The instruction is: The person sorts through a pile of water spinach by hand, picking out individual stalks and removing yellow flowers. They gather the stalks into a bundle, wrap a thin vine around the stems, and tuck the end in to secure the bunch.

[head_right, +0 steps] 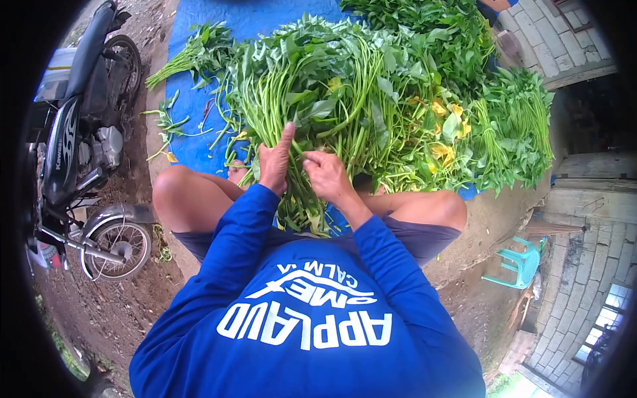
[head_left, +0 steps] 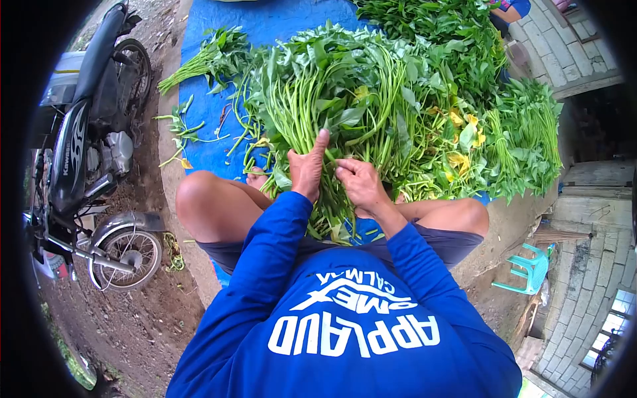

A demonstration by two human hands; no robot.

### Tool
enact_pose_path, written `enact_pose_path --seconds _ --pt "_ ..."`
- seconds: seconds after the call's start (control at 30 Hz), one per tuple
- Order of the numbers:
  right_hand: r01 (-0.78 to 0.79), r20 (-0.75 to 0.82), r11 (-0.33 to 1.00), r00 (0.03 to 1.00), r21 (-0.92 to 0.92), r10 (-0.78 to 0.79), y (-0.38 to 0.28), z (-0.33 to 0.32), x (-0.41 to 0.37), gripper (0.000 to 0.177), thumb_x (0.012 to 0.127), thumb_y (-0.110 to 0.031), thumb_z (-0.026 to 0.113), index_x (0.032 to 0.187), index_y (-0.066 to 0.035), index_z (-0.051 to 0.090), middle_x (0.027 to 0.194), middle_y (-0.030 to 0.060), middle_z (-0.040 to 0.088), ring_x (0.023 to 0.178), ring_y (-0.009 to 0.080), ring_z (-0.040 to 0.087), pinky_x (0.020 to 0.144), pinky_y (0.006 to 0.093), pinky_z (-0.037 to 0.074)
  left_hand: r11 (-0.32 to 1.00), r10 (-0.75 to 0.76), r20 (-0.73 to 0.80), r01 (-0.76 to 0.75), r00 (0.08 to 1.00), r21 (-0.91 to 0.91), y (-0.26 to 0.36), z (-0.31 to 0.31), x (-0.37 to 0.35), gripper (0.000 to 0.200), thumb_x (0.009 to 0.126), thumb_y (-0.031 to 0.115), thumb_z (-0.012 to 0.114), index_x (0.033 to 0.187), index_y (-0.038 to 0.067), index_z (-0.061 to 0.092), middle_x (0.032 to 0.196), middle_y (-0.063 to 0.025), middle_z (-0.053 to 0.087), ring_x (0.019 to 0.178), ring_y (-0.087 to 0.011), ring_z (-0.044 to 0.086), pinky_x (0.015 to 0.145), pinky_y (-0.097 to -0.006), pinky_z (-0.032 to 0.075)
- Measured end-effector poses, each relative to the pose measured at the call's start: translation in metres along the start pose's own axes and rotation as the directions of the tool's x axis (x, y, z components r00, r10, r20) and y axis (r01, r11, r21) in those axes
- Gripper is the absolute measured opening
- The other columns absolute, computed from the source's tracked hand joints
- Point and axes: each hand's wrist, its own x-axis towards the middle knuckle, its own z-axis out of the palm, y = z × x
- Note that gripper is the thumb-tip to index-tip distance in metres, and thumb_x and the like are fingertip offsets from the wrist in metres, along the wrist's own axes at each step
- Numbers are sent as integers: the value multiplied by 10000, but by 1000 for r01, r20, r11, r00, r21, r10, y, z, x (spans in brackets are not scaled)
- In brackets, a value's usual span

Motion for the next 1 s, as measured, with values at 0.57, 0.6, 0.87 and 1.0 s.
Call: enact_pose_path --seconds 0.57,0.6,0.87,1.0 --pt "279 -51 908 959 312 -278 -106 -27 195 378 1092 -383 567 1098 -82 795 837 -20 669 686 92 579 612 254 469 909 -403 490 275 773 313 112 -11 -60 270 932 326 831 960 77 731 745 1 653 568 -107 580 526 -282 478" --pt "199 92 931 967 307 -237 -115 -26 186 389 1086 -387 588 1173 -71 797 925 44 748 753 128 662 673 259 539 892 -438 496 293 750 345 114 -6 -61 273 931 335 833 974 88 725 738 11 633 567 -102 570 519 -276 474" --pt "-120 -486 872 862 -474 -145 -23 -166 188 297 944 -365 771 923 -70 803 920 133 782 810 295 744 810 423 606 982 -169 321 132 932 134 131 -21 -31 307 976 353 808 1048 64 735 769 -23 716 545 -105 598 498 -266 484" --pt "-289 -408 816 910 -500 72 10 -133 147 421 845 -417 848 1034 -42 824 1111 222 799 1020 372 772 928 440 600 988 -133 286 105 949 113 134 0 -8 306 966 346 813 975 51 731 726 -19 662 556 -125 597 512 -294 482"
